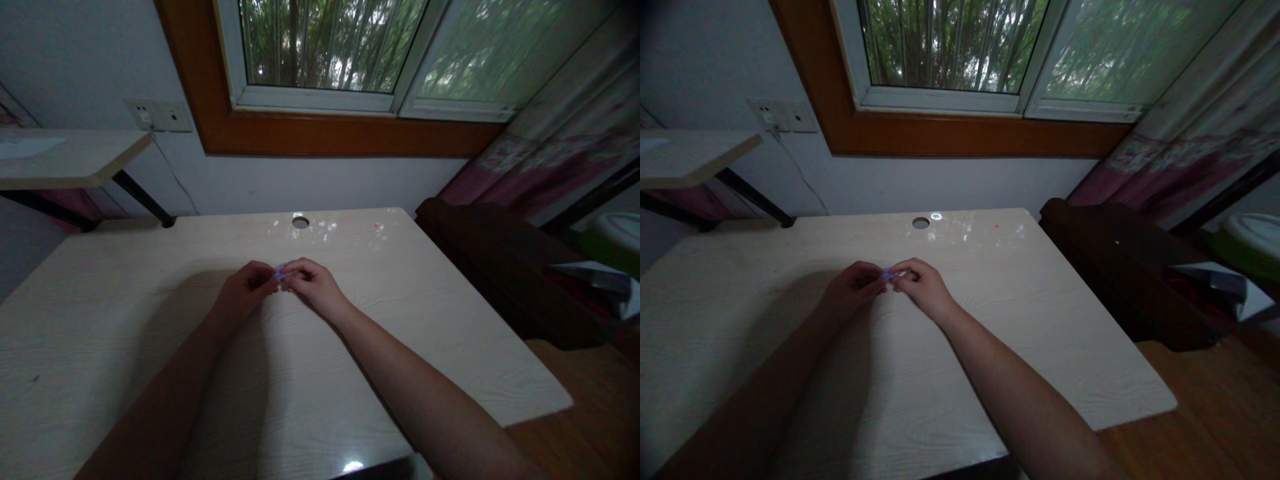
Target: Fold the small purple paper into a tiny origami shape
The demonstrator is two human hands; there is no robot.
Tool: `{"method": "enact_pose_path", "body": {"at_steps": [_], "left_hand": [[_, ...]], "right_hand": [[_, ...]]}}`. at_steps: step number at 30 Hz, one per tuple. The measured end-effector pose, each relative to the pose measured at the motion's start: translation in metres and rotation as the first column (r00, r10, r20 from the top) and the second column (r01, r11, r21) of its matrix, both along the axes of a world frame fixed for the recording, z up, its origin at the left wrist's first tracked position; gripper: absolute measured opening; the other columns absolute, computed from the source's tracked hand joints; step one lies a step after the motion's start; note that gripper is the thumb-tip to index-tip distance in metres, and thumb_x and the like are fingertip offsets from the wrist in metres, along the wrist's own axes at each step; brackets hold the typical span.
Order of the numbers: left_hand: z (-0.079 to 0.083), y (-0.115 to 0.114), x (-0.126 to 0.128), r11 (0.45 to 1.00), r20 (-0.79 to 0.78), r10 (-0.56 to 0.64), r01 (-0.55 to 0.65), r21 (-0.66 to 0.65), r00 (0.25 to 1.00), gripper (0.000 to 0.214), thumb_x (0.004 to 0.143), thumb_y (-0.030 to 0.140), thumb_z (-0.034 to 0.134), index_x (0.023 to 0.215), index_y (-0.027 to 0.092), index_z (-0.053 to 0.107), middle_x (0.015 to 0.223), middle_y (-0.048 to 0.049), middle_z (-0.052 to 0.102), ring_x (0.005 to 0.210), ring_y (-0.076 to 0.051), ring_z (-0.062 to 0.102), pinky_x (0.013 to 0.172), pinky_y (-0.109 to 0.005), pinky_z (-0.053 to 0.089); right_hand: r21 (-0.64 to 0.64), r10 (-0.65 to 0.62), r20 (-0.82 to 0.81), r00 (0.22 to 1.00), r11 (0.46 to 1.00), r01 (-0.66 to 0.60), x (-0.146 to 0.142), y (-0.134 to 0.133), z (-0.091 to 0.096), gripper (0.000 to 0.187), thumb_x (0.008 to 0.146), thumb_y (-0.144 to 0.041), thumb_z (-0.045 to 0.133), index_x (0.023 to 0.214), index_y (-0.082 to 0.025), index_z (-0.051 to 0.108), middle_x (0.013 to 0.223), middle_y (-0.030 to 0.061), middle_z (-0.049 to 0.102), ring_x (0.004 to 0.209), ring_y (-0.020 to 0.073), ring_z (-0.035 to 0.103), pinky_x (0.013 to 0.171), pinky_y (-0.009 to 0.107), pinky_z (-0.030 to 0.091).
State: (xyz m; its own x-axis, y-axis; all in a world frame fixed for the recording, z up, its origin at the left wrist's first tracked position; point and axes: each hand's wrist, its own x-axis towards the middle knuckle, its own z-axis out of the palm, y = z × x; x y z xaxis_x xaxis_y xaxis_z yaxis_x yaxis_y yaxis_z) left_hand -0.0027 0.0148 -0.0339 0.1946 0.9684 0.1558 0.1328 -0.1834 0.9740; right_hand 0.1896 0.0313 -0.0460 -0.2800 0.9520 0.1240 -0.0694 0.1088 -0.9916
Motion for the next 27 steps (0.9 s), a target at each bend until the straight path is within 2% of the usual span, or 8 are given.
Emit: {"method": "enact_pose_path", "body": {"at_steps": [9, 14, 20, 27], "left_hand": [[-0.0016, 0.0007, -0.0022, 0.999, -0.080, 0.044, -0.045, -0.019, 0.996, 0.026, 0.083, 0.043, 0.068, 0.090, 0.018, 0.068, 0.077, -0.0040, 0.074, 0.071, -0.019, 0.071, 0.072, -0.031, 0.057], [-0.0020, 0.0016, -0.0021, 0.998, -0.058, 0.053, -0.054, -0.022, 0.997, 0.026, 0.081, 0.044, 0.070, 0.089, 0.019, 0.067, 0.077, -0.0038, 0.074, 0.072, -0.019, 0.071, 0.072, -0.031, 0.057], [-0.0022, 0.0001, -0.0026, 0.998, -0.043, 0.047, -0.048, -0.030, 0.998, 0.027, 0.078, 0.044, 0.074, 0.088, 0.019, 0.068, 0.080, -0.0043, 0.075, 0.076, -0.019, 0.072, 0.076, -0.032, 0.057], [-0.0043, -0.0020, -0.0037, 0.999, -0.040, 0.042, -0.041, 0.019, 0.998, 0.023, 0.078, 0.041, 0.074, 0.088, 0.019, 0.071, 0.087, -0.0052, 0.076, 0.081, -0.020, 0.071, 0.081, -0.034, 0.057]], "right_hand": [[-0.011, 0.028, 0.012, 1.000, 1.000, -0.028, 0.0009, 0.0000, -0.0028, 0.026, 0.082, -0.038, 0.071, 0.100, -0.020, 0.072, 0.087, 0.0046, 0.071, 0.070, 0.0126, 0.064, 0.069, 0.028, 0.052], [0.067, 0.068, 0.001, 0.998, 0.995, -0.068, 0.0008, -0.0002, 0.0026, 0.023, 0.081, -0.039, 0.072, 0.097, -0.022, 0.075, 0.100, 0.0054, 0.065, 0.073, 0.0119, 0.065, 0.070, 0.028, 0.054], [0.081, 0.076, -0.048, 0.996, 0.994, -0.072, 0.0002, -0.0003, 0.0037, 0.019, 0.081, -0.037, 0.073, 0.093, -0.022, 0.075, 0.100, 0.0048, 0.063, 0.072, 0.0119, 0.065, 0.069, 0.028, 0.055], [0.118, 0.056, -0.079, 0.995, 0.992, -0.046, -0.0008, -0.0034, 0.0038, 0.015, 0.083, -0.035, 0.072, 0.089, -0.022, 0.074, 0.104, 0.0059, 0.061, 0.073, 0.0119, 0.064, 0.068, 0.029, 0.056]]}}
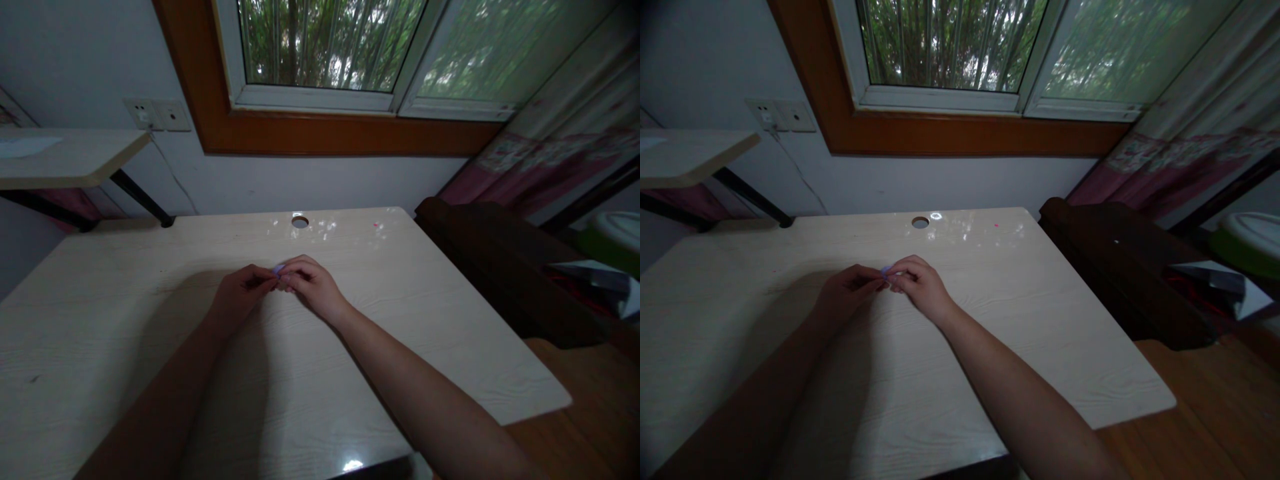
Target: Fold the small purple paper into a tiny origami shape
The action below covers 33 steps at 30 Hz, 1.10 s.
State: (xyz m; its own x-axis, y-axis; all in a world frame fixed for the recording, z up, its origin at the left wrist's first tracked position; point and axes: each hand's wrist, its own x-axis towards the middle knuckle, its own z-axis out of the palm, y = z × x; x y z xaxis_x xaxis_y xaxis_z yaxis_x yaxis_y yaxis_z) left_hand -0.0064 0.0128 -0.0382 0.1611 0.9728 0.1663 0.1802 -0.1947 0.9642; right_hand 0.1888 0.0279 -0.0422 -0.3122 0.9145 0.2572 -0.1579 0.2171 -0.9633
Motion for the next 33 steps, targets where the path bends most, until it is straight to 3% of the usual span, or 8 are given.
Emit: {"method": "enact_pose_path", "body": {"at_steps": [6, 11, 19, 28, 33], "left_hand": [[0.002, -0.001, 0.002, 0.997, -0.058, 0.015, -0.011, 0.071, 0.998, 0.023, 0.078, 0.041, 0.074, 0.086, 0.020, 0.072, 0.090, -0.0055, 0.076, 0.083, -0.020, 0.071, 0.083, -0.034, 0.056], [0.003, -0.002, 0.003, 0.997, -0.060, 0.027, -0.023, 0.075, 0.998, 0.023, 0.079, 0.041, 0.074, 0.088, 0.019, 0.071, 0.094, -0.0065, 0.077, 0.085, -0.021, 0.072, 0.086, -0.036, 0.056], [0.008, -0.003, 0.004, 1.000, -0.043, 0.000, 0.000, 0.013, 0.999, 0.023, 0.079, 0.041, 0.073, 0.089, 0.020, 0.072, 0.084, -0.0043, 0.076, 0.080, -0.020, 0.072, 0.079, -0.033, 0.057], [0.000, 0.001, 0.001, 0.999, 0.020, 0.038, -0.038, 0.001, 0.999, 0.025, 0.077, 0.040, 0.075, 0.090, 0.019, 0.070, 0.084, -0.0047, 0.075, 0.079, -0.020, 0.071, 0.080, -0.033, 0.056], [-0.004, 0.003, 0.001, 0.999, -0.023, 0.032, -0.032, 0.009, 0.999, 0.028, 0.077, 0.042, 0.075, 0.091, 0.019, 0.068, 0.085, -0.0043, 0.075, 0.080, -0.020, 0.071, 0.079, -0.033, 0.056]], "right_hand": [[0.037, -0.071, 0.021, 0.997, 0.997, 0.070, -0.001, -0.001, 0.002, 0.014, 0.082, -0.036, 0.073, 0.086, -0.023, 0.074, 0.108, 0.0063, 0.058, 0.081, 0.0139, 0.062, 0.073, 0.032, 0.058], [0.018, -0.129, 0.005, 0.992, 0.992, 0.129, -0.003, 0.000, 0.000, 0.020, 0.079, -0.037, 0.075, 0.093, -0.024, 0.073, 0.111, 0.0053, 0.053, 0.071, 0.0091, 0.061, 0.065, 0.027, 0.056], [0.049, -0.025, 0.016, 1.000, 0.998, 0.024, 0.000, -0.002, 0.002, 0.015, 0.085, -0.035, 0.070, 0.095, -0.024, 0.073, 0.101, 0.0044, 0.060, 0.077, 0.0121, 0.064, 0.070, 0.028, 0.055], [-0.064, -0.028, 0.029, 0.999, 0.998, 0.030, 0.001, -0.001, -0.004, 0.029, 0.082, -0.033, 0.073, 0.109, -0.023, 0.067, 0.074, -0.0010, 0.063, 0.066, 0.0116, 0.062, 0.065, 0.026, 0.051], [-0.111, -0.073, -0.051, 0.996, 0.991, 0.067, -0.002, -0.002, -0.003, 0.036, 0.079, -0.033, 0.075, 0.111, -0.024, 0.062, 0.088, -0.0006, 0.065, 0.059, 0.0077, 0.060, 0.058, 0.023, 0.050]]}}
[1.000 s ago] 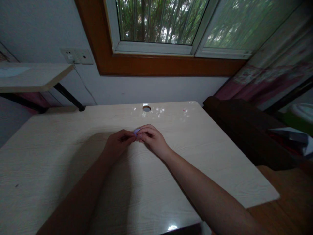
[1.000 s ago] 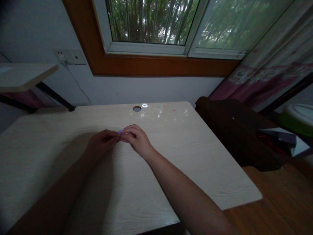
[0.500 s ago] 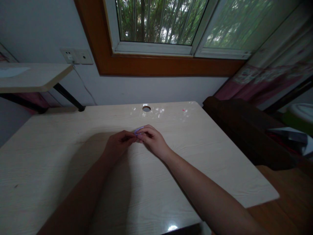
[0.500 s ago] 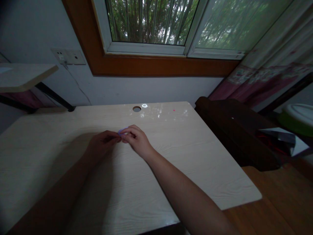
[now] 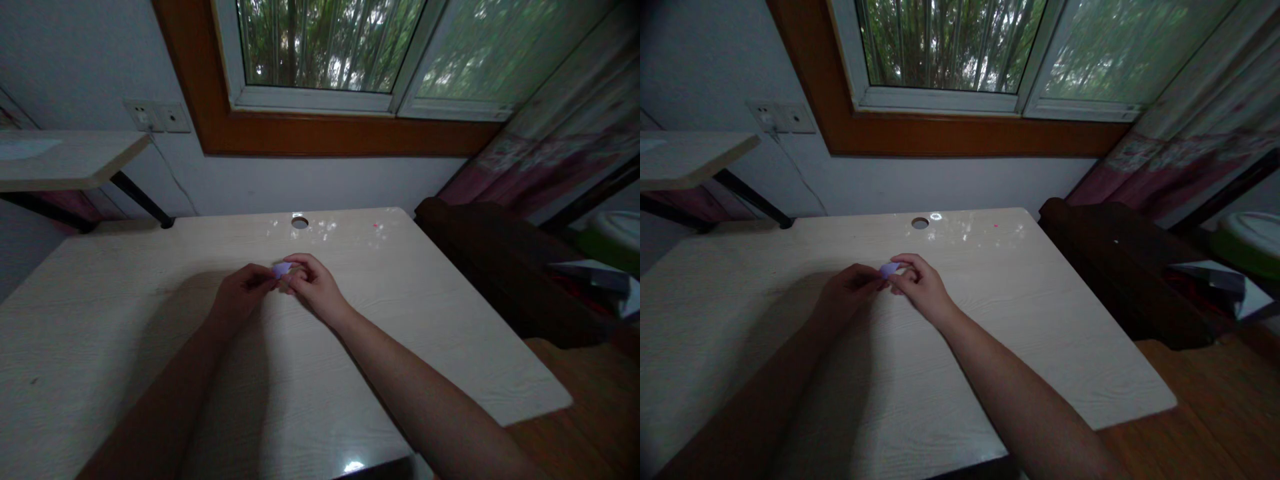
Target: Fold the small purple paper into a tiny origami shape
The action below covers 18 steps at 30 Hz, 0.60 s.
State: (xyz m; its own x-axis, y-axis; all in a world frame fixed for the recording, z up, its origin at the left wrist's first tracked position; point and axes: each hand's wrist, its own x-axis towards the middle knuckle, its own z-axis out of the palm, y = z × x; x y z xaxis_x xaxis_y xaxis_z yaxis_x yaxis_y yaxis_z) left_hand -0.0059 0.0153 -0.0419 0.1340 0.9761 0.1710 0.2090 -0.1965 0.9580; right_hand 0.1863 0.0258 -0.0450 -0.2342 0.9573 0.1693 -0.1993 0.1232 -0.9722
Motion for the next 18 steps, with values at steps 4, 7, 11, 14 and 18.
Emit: {"method": "enact_pose_path", "body": {"at_steps": [4, 7, 11, 14, 18], "left_hand": [[-0.002, 0.000, 0.002, 1.000, -0.061, -0.014, 0.014, 0.003, 0.998, 0.029, 0.076, 0.042, 0.076, 0.090, 0.020, 0.063, 0.082, -0.0021, 0.072, 0.077, -0.019, 0.070, 0.073, -0.031, 0.055], [-0.004, 0.000, 0.004, 1.000, -0.003, -0.027, 0.027, 0.005, 1.000, 0.034, 0.075, 0.041, 0.078, 0.094, 0.021, 0.058, 0.084, -0.0017, 0.071, 0.079, -0.019, 0.071, 0.074, -0.032, 0.056], [-0.001, 0.000, 0.006, 0.995, 0.077, -0.082, 0.085, -0.043, 0.994, 0.034, 0.079, 0.041, 0.074, 0.100, 0.020, 0.058, 0.084, -0.0021, 0.072, 0.078, -0.019, 0.072, 0.075, -0.032, 0.058], [0.004, -0.002, 0.005, 0.990, -0.040, -0.110, 0.105, -0.098, 0.993, 0.026, 0.087, 0.044, 0.064, 0.090, 0.018, 0.064, 0.077, -0.0036, 0.074, 0.073, -0.018, 0.073, 0.074, -0.030, 0.057], [0.010, -0.004, 0.004, 0.997, -0.117, -0.068, 0.062, -0.052, 0.991, 0.025, 0.087, 0.043, 0.064, 0.089, 0.018, 0.067, 0.077, -0.0038, 0.076, 0.072, -0.018, 0.073, 0.069, -0.027, 0.056]], "right_hand": [[0.003, -0.023, -0.085, 0.996, 1.000, 0.023, -0.002, 0.001, 0.001, 0.043, 0.078, -0.030, 0.076, 0.116, -0.028, 0.057, 0.091, -0.0021, 0.064, 0.058, 0.0071, 0.059, 0.057, 0.023, 0.051], [0.000, 0.001, -0.105, 0.994, 1.000, -0.001, -0.002, 0.001, 0.001, 0.040, 0.079, -0.028, 0.076, 0.114, -0.027, 0.057, 0.081, -0.0039, 0.062, 0.059, 0.0088, 0.059, 0.058, 0.024, 0.051], [0.008, 0.025, -0.083, 0.996, 1.000, -0.024, -0.002, 0.001, 0.000, 0.040, 0.078, -0.029, 0.077, 0.113, -0.027, 0.057, 0.081, -0.0034, 0.064, 0.061, 0.0099, 0.059, 0.058, 0.024, 0.050], [0.022, 0.015, -0.037, 0.999, 1.000, -0.014, -0.001, 0.001, -0.001, 0.037, 0.079, -0.032, 0.075, 0.111, -0.026, 0.059, 0.082, -0.0024, 0.064, 0.062, 0.0099, 0.058, 0.059, 0.024, 0.048], [0.043, -0.024, 0.060, 0.998, 0.999, 0.022, 0.000, 0.000, -0.004, 0.034, 0.078, -0.034, 0.077, 0.108, -0.024, 0.063, 0.081, -0.0016, 0.064, 0.062, 0.0094, 0.054, 0.058, 0.023, 0.044]]}}
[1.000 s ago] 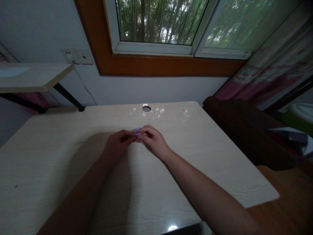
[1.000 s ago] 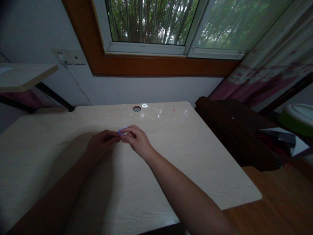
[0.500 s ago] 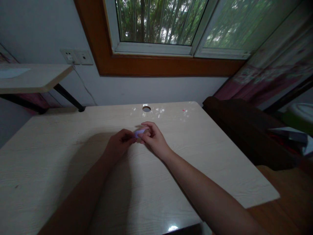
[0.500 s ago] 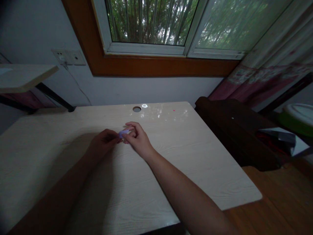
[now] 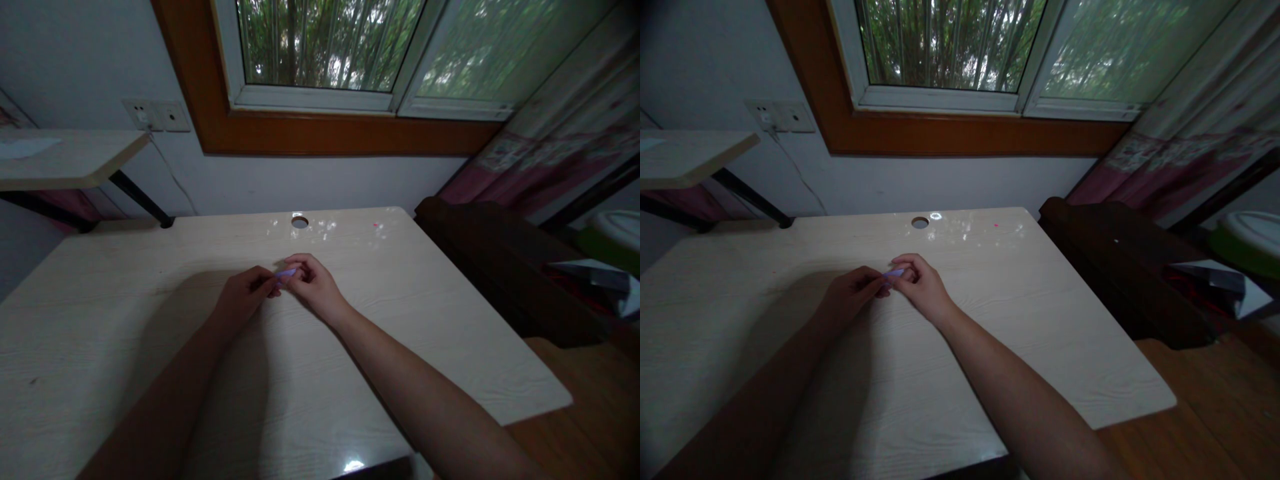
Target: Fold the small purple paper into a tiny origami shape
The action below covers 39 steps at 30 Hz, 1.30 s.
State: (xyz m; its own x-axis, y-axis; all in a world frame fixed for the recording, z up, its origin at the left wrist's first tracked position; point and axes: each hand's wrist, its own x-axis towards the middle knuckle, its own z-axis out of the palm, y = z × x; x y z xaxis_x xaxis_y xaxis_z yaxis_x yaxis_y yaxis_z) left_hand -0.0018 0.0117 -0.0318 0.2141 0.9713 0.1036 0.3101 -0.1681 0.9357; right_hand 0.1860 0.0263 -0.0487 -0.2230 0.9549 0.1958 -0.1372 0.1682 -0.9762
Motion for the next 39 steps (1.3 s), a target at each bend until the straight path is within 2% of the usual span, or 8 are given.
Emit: {"method": "enact_pose_path", "body": {"at_steps": [5, 8, 13, 16, 23, 27, 35, 39], "left_hand": [[0.002, -0.001, 0.000, 0.999, -0.085, -0.014, 0.018, 0.049, 0.996, 0.025, 0.086, 0.043, 0.065, 0.085, 0.018, 0.068, 0.075, -0.0035, 0.076, 0.071, -0.018, 0.073, 0.068, -0.026, 0.055], [0.002, -0.001, 0.000, 0.998, -0.091, -0.025, 0.029, 0.049, 0.996, 0.026, 0.086, 0.044, 0.065, 0.086, 0.018, 0.069, 0.077, -0.0039, 0.076, 0.073, -0.018, 0.073, 0.069, -0.026, 0.055], [-0.002, -0.002, -0.001, 0.998, -0.094, -0.021, 0.027, 0.053, 0.995, 0.025, 0.087, 0.043, 0.064, 0.084, 0.019, 0.069, 0.078, -0.0039, 0.076, 0.073, -0.018, 0.073, 0.070, -0.026, 0.055], [-0.003, -0.002, -0.001, 0.999, -0.044, -0.015, 0.017, 0.036, 0.999, 0.026, 0.086, 0.043, 0.065, 0.084, 0.018, 0.069, 0.078, -0.0047, 0.076, 0.073, -0.018, 0.073, 0.070, -0.027, 0.056], [0.001, -0.001, 0.001, 1.000, 0.017, 0.029, -0.029, 0.011, 0.999, 0.023, 0.085, 0.041, 0.066, 0.083, 0.018, 0.069, 0.075, -0.0046, 0.076, 0.071, -0.018, 0.073, 0.070, -0.027, 0.057], [-0.001, -0.001, 0.000, 0.999, 0.050, 0.053, -0.053, -0.009, 0.997, 0.025, 0.083, 0.042, 0.067, 0.080, 0.018, 0.068, 0.074, -0.0047, 0.076, 0.070, -0.019, 0.073, 0.069, -0.027, 0.058], [0.001, -0.002, 0.001, 0.998, 0.056, 0.062, -0.061, -0.026, 0.996, 0.027, 0.083, 0.044, 0.067, 0.080, 0.018, 0.067, 0.074, -0.0048, 0.075, 0.070, -0.018, 0.073, 0.070, -0.028, 0.058], [0.004, -0.002, 0.003, 0.996, 0.076, 0.079, -0.076, -0.045, 0.994, 0.027, 0.082, 0.044, 0.068, 0.077, 0.018, 0.066, 0.072, -0.0046, 0.075, 0.068, -0.018, 0.072, 0.068, -0.028, 0.058]], "right_hand": [[0.018, 0.006, 0.016, 1.000, 1.000, -0.007, 0.000, 0.000, -0.003, 0.029, 0.078, -0.033, 0.076, 0.104, -0.023, 0.065, 0.089, 0.0016, 0.069, 0.067, 0.0105, 0.057, 0.063, 0.024, 0.045], [0.030, 0.004, 0.052, 0.999, 1.000, -0.005, 0.000, -0.001, 0.000, 0.025, 0.081, -0.032, 0.073, 0.102, -0.022, 0.066, 0.087, 0.0016, 0.068, 0.067, 0.0110, 0.057, 0.063, 0.025, 0.045], [0.052, -0.056, 0.103, 0.993, 0.997, 0.050, 0.000, -0.004, 0.007, 0.019, 0.080, -0.028, 0.069, 0.098, -0.021, 0.067, 0.085, 0.0017, 0.069, 0.061, 0.0101, 0.052, 0.059, 0.024, 0.041], [0.067, -0.109, 0.108, 0.988, 0.993, 0.102, 0.000, -0.004, 0.008, 0.018, 0.079, -0.024, 0.068, 0.096, -0.021, 0.066, 0.086, 0.0011, 0.069, 0.056, 0.0087, 0.046, 0.054, 0.023, 0.036], [0.033, -0.169, 0.034, 0.985, 0.985, 0.168, 0.000, 0.002, 0.005, 0.027, 0.076, -0.024, 0.070, 0.101, -0.021, 0.058, 0.087, 0.0006, 0.069, 0.053, 0.0079, 0.041, 0.050, 0.022, 0.031], [-0.003, -0.165, -0.032, 0.986, 0.986, 0.165, 0.000, 0.003, 0.006, 0.031, 0.075, -0.025, 0.071, 0.102, -0.021, 0.055, 0.085, -0.0004, 0.068, 0.053, 0.0073, 0.041, 0.050, 0.022, 0.030], [-0.039, -0.169, -0.085, 0.982, 0.985, 0.166, 0.001, 0.004, 0.006, 0.033, 0.074, -0.025, 0.072, 0.102, -0.022, 0.056, 0.085, -0.0005, 0.068, 0.054, 0.0074, 0.044, 0.050, 0.022, 0.032], [-0.073, -0.147, -0.108, 0.983, 0.987, 0.140, 0.001, 0.003, 0.007, 0.033, 0.075, -0.027, 0.072, 0.104, -0.022, 0.056, 0.088, 0.0007, 0.069, 0.058, 0.0088, 0.050, 0.052, 0.022, 0.038]]}}
